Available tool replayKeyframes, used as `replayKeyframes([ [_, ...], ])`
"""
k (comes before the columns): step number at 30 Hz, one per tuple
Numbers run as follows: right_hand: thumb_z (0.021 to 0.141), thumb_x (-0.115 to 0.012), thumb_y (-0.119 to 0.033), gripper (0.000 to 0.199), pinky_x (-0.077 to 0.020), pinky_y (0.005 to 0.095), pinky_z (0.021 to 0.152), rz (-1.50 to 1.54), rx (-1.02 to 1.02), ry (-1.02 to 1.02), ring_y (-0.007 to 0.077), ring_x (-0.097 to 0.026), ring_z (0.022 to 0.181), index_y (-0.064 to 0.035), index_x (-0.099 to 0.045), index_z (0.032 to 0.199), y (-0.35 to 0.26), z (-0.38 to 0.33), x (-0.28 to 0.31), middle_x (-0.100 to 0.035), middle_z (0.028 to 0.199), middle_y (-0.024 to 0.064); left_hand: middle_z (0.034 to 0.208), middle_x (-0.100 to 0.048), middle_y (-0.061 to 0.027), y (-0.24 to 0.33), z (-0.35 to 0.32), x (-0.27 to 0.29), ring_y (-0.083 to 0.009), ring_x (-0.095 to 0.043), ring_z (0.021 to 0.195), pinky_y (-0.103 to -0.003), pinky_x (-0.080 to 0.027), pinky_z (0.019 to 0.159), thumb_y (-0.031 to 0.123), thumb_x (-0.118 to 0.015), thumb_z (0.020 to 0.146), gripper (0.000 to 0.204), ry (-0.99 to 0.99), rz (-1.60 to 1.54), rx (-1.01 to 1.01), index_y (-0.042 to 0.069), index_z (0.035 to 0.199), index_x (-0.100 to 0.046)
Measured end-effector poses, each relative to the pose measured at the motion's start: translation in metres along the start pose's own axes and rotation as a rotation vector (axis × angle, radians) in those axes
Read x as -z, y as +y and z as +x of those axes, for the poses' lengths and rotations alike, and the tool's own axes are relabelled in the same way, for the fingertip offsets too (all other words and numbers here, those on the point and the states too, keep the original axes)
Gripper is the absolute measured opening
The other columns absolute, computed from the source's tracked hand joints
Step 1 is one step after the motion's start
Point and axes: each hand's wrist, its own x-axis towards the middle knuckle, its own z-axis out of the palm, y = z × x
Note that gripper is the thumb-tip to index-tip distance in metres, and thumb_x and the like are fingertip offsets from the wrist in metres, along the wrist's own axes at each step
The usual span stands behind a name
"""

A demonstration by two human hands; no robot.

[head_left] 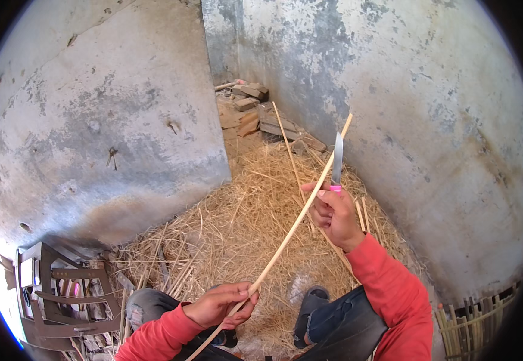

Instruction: The person shaves a bamboo strip using a knife, removing outer layers and smoothing the surface while sitting on a straw-covered floor.

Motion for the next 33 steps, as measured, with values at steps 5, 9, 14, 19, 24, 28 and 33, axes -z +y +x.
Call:
replayKeyframes([
  [5, 0.104, -0.057, -0.022, 0.031, -0.0229, 0.0247, 0.044, -0.052, 0.062, 0.006, 0.0041, -0.026, 0.047, 0.0041, -0.069, 0.116, 0.000, -0.007, -0.009, -0.032, 0.059, -0.0091, 0.080, -0.059, -0.0089, 0.000, 0.002, 0.012, -0.0151, -0.057, 0.058, -0.028, -0.049, 0.053, 0.032, -0.047, 0.108, 0.032, -0.093, 0.084, -0.021, 0.001, 0.111, -0.053],
  [9, 0.104, -0.063, -0.029, 0.032, -0.0247, 0.0244, 0.044, -0.164, -0.009, 0.029, 0.0039, -0.031, 0.046, 0.0011, -0.072, 0.110, 0.010, -0.013, -0.017, -0.037, 0.058, -0.0089, 0.101, -0.067, -0.0149, -0.008, 0.011, -0.004, -0.0224, -0.069, 0.084, -0.034, -0.057, 0.080, 0.040, -0.050, 0.108, 0.048, 0.094, 0.374, -0.163, -0.001, 0.133, -0.050],
  [14, 0.105, -0.062, -0.027, 0.031, -0.0373, 0.0296, 0.047, -0.764, 0.130, -0.119, 0.0070, -0.048, 0.051, 0.0005, -0.073, 0.097, 0.040, -0.031, -0.039, -0.055, 0.061, -0.0028, 0.104, -0.067, -0.0113, -0.005, 0.015, -0.024, -0.0183, -0.067, 0.092, -0.032, -0.055, 0.083, 0.041, -0.045, 0.111, 0.054, 0.204, 0.189, -0.263, 0.003, 0.149, -0.041],
  [19, 0.100, -0.066, -0.042, 0.044, -0.0429, 0.0411, 0.049, -1.064, 0.202, -0.211, 0.0272, -0.058, 0.049, -0.0013, -0.070, 0.083, 0.038, -0.052, -0.066, -0.057, 0.057, 0.0124, 0.068, -0.038, 0.0007, -0.003, 0.006, -0.013, -0.0099, -0.034, 0.051, -0.025, -0.031, 0.049, 0.033, -0.037, 0.115, 0.039, 0.216, 0.158, -0.262, 0.008, 0.144, -0.047],
  [24, 0.102, -0.057, -0.050, 0.052, -0.0483, 0.0466, 0.050, -1.293, 0.299, -0.274, 0.0401, -0.063, 0.055, -0.0044, -0.063, 0.076, 0.045, -0.059, -0.072, -0.061, 0.060, 0.0172, 0.067, -0.028, 0.0051, -0.003, 0.001, -0.013, -0.0064, -0.029, 0.051, -0.023, -0.023, 0.045, 0.034, -0.040, 0.115, 0.045, 0.306, 0.122, -0.242, 0.009, 0.152, -0.045],
  [28, 0.102, -0.056, -0.050, 0.052, -0.0513, 0.0482, 0.050, -1.454, 0.361, -0.262, 0.0386, -0.064, 0.053, -0.0048, -0.064, 0.078, 0.051, -0.051, -0.060, -0.062, 0.060, 0.0172, 0.067, -0.034, 0.0046, -0.004, -0.002, -0.022, -0.0063, -0.033, 0.050, -0.024, -0.027, 0.043, 0.025, -0.048, 0.113, 0.047, 0.514, 0.267, -0.267, 0.009, 0.157, -0.044],
  [33, 0.103, -0.055, -0.052, 0.054, -0.0496, 0.0467, 0.046, -1.545, 0.348, -0.139, 0.0371, -0.062, 0.048, -0.0047, -0.064, 0.078, 0.041, -0.026, -0.043, -0.063, 0.060, 0.0161, 0.067, -0.032, 0.0043, 0.000, -0.009, -0.024, -0.0060, -0.030, 0.050, -0.023, -0.027, 0.044, 0.023, -0.049, 0.112, 0.044, 0.523, 0.270, -0.291, 0.006, 0.153, -0.048],
])
